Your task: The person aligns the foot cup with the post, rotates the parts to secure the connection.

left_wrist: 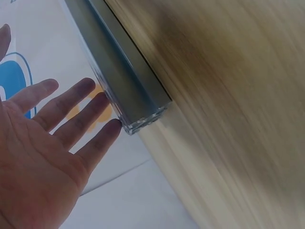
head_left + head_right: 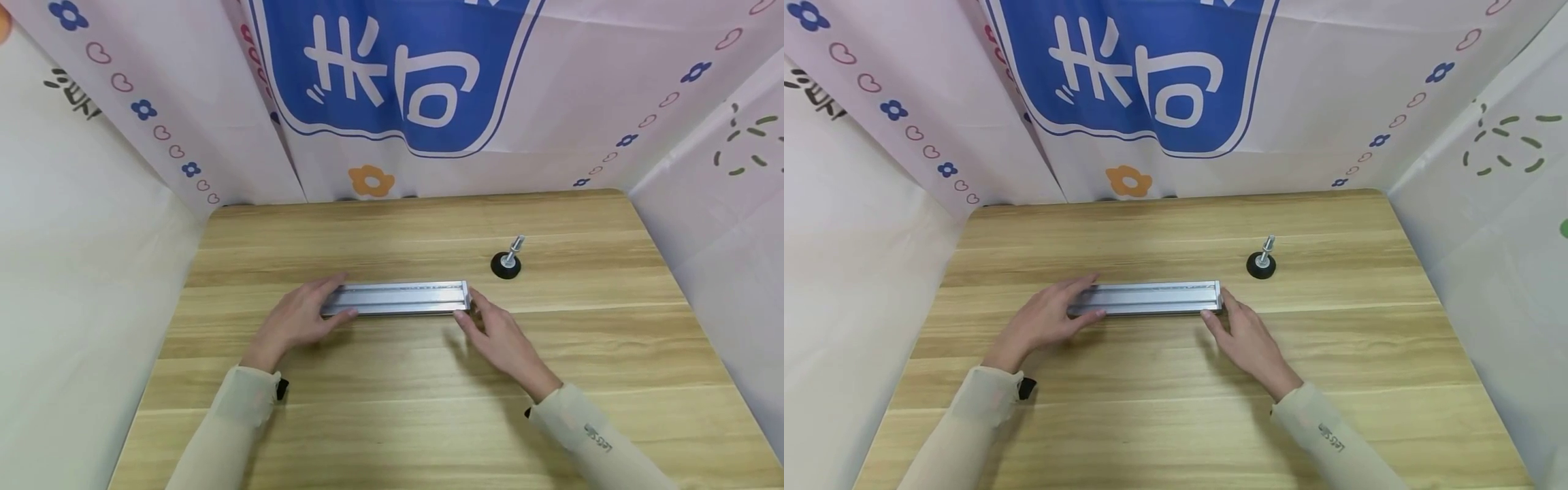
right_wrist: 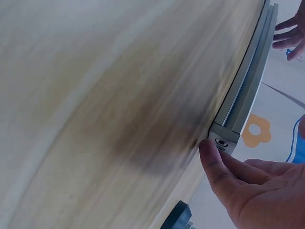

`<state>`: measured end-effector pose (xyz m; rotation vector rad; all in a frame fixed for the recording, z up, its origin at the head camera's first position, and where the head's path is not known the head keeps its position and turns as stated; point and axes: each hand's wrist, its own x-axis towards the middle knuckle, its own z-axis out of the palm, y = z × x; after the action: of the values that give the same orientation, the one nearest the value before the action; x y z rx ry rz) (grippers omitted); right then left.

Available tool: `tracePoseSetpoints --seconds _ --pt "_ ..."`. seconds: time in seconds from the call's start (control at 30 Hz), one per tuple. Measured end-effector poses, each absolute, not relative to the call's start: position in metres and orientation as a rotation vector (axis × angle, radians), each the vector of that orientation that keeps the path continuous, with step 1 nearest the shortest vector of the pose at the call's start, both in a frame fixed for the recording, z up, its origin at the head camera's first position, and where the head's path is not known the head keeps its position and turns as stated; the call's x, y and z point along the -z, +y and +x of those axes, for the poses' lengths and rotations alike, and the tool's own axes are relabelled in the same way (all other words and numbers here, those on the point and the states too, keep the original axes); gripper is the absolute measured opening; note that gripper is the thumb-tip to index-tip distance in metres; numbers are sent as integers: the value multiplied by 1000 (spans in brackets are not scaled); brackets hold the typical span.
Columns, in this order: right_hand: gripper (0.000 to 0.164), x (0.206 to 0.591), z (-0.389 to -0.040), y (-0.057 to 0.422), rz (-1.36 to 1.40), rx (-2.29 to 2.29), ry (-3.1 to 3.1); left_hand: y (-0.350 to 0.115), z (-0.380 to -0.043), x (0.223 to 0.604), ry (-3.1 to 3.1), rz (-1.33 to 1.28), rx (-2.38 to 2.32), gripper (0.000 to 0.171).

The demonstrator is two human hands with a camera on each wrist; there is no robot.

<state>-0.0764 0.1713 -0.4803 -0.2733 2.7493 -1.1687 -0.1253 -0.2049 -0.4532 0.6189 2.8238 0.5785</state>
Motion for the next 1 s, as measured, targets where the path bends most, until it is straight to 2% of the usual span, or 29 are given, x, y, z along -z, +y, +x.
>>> tracePoseSetpoints --seconds 0.33,1.0 --pt "73 479 -76 169 -73 1285 2627 -218 -132 458 2811 524 -683 85" --pt "65 471 -82 166 247 1604 2292 -240 -137 475 2810 477 -872 79"
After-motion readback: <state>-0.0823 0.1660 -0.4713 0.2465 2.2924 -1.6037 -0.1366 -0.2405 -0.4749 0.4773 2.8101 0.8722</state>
